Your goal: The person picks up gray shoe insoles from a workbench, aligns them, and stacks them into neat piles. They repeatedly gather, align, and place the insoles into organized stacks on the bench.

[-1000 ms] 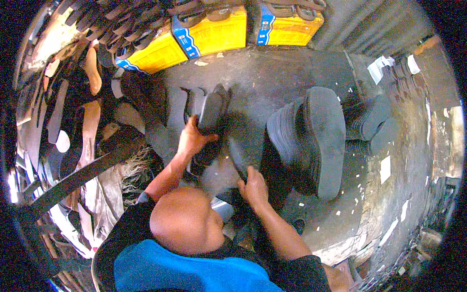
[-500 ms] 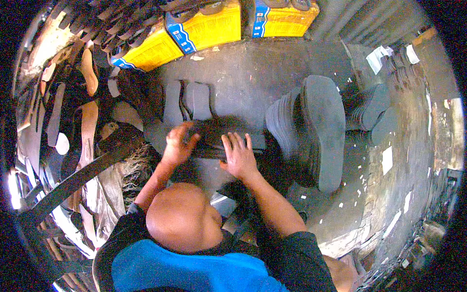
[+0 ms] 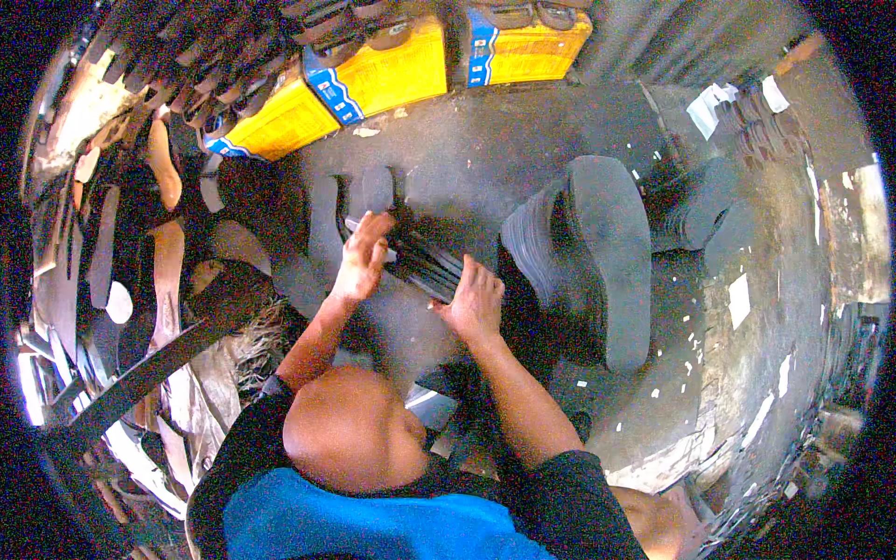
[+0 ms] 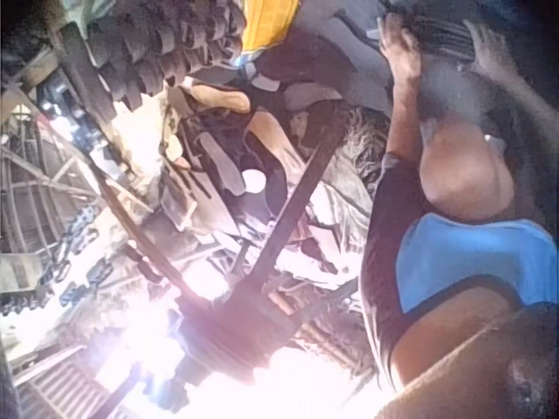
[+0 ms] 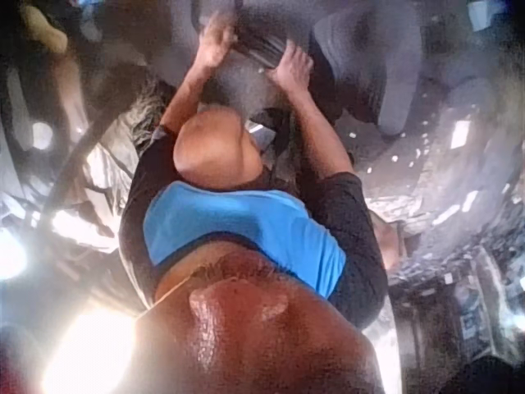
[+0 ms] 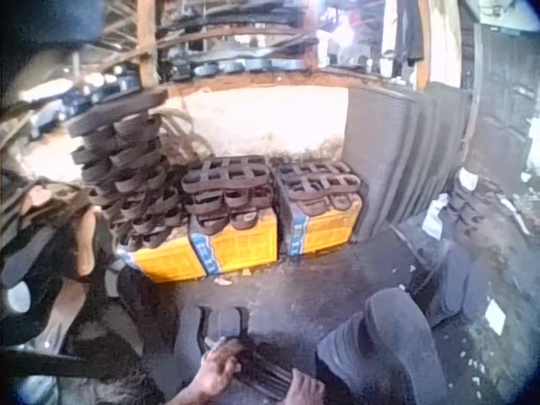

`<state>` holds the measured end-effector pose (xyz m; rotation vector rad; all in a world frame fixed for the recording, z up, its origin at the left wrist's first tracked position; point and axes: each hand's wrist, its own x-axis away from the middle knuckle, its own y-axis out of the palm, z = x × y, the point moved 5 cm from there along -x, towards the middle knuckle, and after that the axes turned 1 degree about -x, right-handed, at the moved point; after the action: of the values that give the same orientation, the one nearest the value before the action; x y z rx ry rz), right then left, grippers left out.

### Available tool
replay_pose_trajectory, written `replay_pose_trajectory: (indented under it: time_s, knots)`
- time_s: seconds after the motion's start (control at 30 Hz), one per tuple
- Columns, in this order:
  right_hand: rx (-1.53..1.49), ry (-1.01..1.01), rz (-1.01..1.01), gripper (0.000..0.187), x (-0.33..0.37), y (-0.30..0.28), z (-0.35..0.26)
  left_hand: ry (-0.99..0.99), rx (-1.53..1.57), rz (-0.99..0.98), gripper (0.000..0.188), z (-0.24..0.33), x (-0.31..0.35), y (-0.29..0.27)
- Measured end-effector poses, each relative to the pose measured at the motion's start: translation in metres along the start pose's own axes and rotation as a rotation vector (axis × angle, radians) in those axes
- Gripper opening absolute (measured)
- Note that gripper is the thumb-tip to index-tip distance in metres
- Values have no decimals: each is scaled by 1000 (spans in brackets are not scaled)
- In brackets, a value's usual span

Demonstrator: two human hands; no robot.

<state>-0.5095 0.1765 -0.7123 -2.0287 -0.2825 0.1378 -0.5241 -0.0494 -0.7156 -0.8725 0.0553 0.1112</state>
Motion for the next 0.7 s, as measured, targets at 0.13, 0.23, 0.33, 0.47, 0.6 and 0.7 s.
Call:
replay_pose_trajectory:
  time_s: [0.13,0.23,0.33,0.47,0.6,0.7]
  knots:
    - [-78,-60,-8,105,-1,13,13,-145,26,309,47,-12,-27,-32]
    - [-212,-130,140,106,7,7,18,-391,495,68,49,-11,-31,-28]
    - [-291,-94,294,104,16,-3,27,-107,304,-193,52,38,-21,-22]
    - [-348,-52,175,98,30,-1,34,-65,341,-235,57,94,-8,-34]
    - [-650,-108,317,111,49,-6,34,437,53,-206,62,153,3,-36]
    - [-385,6,195,112,56,-2,34,160,249,-426,59,124,-1,-11]
